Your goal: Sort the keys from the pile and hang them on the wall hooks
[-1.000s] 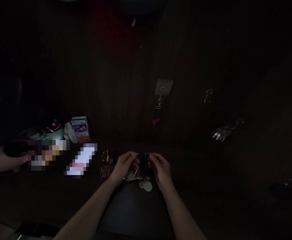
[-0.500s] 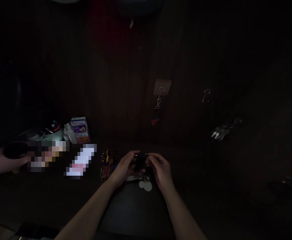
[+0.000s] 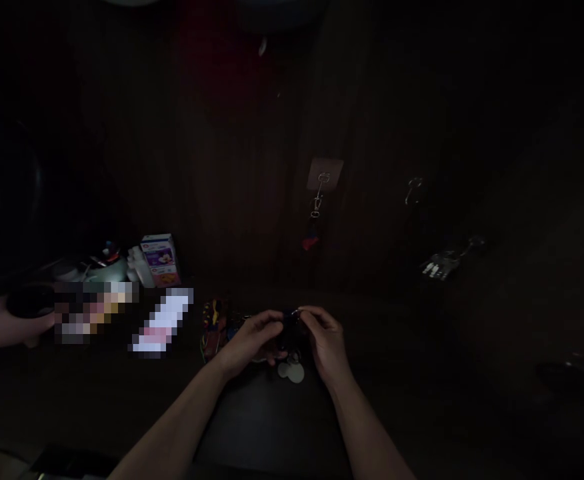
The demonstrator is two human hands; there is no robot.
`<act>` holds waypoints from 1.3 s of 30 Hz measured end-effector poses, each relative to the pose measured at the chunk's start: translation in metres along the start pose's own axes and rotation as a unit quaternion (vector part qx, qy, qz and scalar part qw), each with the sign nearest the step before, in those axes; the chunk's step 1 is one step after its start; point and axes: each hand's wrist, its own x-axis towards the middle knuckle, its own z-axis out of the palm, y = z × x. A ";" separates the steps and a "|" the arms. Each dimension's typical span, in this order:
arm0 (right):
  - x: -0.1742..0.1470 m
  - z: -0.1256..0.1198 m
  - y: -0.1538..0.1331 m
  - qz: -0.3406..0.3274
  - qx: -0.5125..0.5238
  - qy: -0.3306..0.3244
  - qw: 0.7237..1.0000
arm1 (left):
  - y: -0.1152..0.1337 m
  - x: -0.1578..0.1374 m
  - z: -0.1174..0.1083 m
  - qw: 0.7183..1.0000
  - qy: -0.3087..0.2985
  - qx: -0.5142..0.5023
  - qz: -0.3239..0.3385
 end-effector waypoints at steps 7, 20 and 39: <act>-0.002 0.001 -0.002 -0.005 0.000 -0.020 1.000 | 0.000 0.001 0.002 0.993 0.063 0.064 0.075; -0.002 0.004 0.001 -0.031 -0.048 -0.048 0.997 | -0.006 0.006 -0.003 0.914 0.193 0.282 0.219; -0.002 0.000 -0.001 0.009 0.037 -0.025 0.999 | -0.007 0.000 -0.012 0.783 0.161 0.470 0.374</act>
